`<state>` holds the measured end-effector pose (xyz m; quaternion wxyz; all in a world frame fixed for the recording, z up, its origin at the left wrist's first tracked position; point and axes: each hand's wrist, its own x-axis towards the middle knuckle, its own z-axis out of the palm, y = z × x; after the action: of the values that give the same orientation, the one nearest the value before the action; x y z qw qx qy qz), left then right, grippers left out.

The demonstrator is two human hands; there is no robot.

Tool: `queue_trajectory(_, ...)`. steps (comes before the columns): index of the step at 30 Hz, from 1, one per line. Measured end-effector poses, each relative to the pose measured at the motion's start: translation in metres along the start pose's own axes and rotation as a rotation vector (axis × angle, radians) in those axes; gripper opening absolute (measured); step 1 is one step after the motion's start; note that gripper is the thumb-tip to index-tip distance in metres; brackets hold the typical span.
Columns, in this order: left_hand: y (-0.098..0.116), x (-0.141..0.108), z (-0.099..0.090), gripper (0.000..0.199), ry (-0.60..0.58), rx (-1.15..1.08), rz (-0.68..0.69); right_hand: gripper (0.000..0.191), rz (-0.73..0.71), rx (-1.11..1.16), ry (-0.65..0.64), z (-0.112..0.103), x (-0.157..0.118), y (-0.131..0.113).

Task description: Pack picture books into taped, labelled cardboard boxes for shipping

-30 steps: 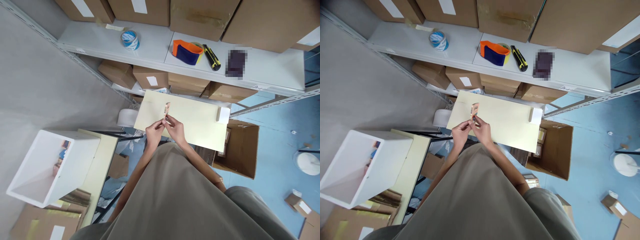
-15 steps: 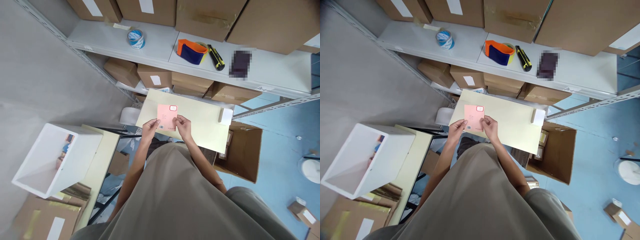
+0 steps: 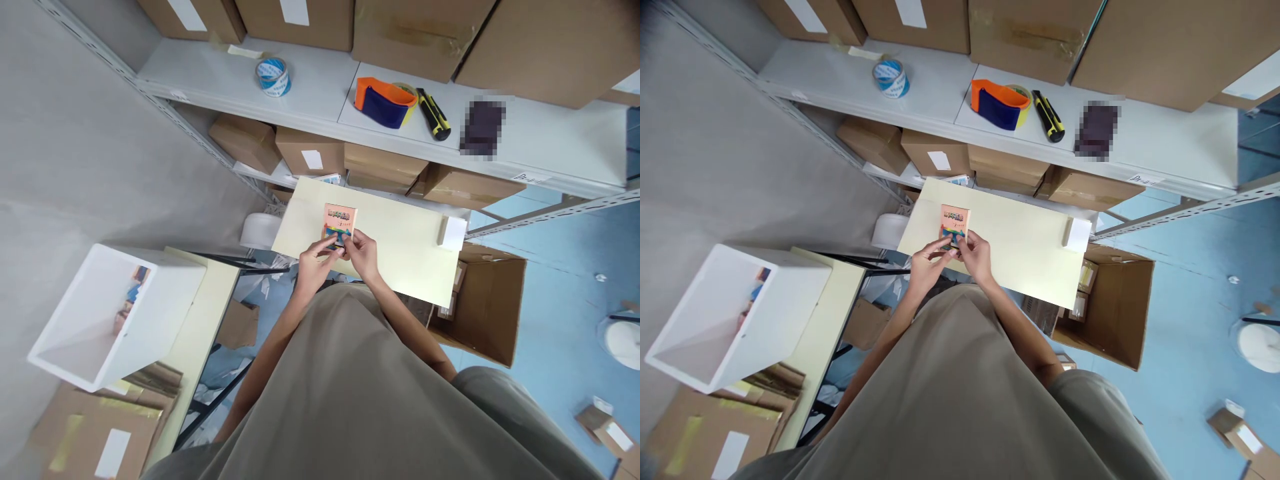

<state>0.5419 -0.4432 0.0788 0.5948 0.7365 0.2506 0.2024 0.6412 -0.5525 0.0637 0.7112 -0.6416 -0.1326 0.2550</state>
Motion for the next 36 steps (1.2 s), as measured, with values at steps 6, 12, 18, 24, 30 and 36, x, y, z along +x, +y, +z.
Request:
queue_trajectory(6, -0.027, 0.036, -0.038, 0.062, 0.008, 0.001, -0.146, 0.05, 0.067, 0.078, -0.087, -0.023, 0.006, 0.002)
queue_trajectory(12, -0.022, 0.046, -0.044, 0.052, -0.151, -0.031, -0.087, 0.057, 0.087, 0.149, -0.117, -0.032, 0.013, 0.002)
queue_trajectory(18, 0.001, 0.052, -0.044, 0.052, -0.103, 0.131, 0.163, 0.037, -0.128, 0.01, -0.139, -0.04, 0.02, -0.02)
queue_trajectory(24, 0.014, 0.061, -0.04, 0.043, -0.048, 0.237, 0.27, 0.032, -0.199, -0.117, -0.114, -0.042, 0.023, -0.031)
queue_trajectory(30, 0.013, 0.068, -0.036, 0.027, -0.061, 0.125, 0.212, 0.03, -0.197, -0.108, -0.106, -0.047, 0.028, -0.035)
queue_trajectory(36, 0.013, 0.073, -0.042, 0.03, -0.16, -0.084, 0.037, 0.058, -0.082, -0.041, -0.012, -0.05, 0.035, -0.03)
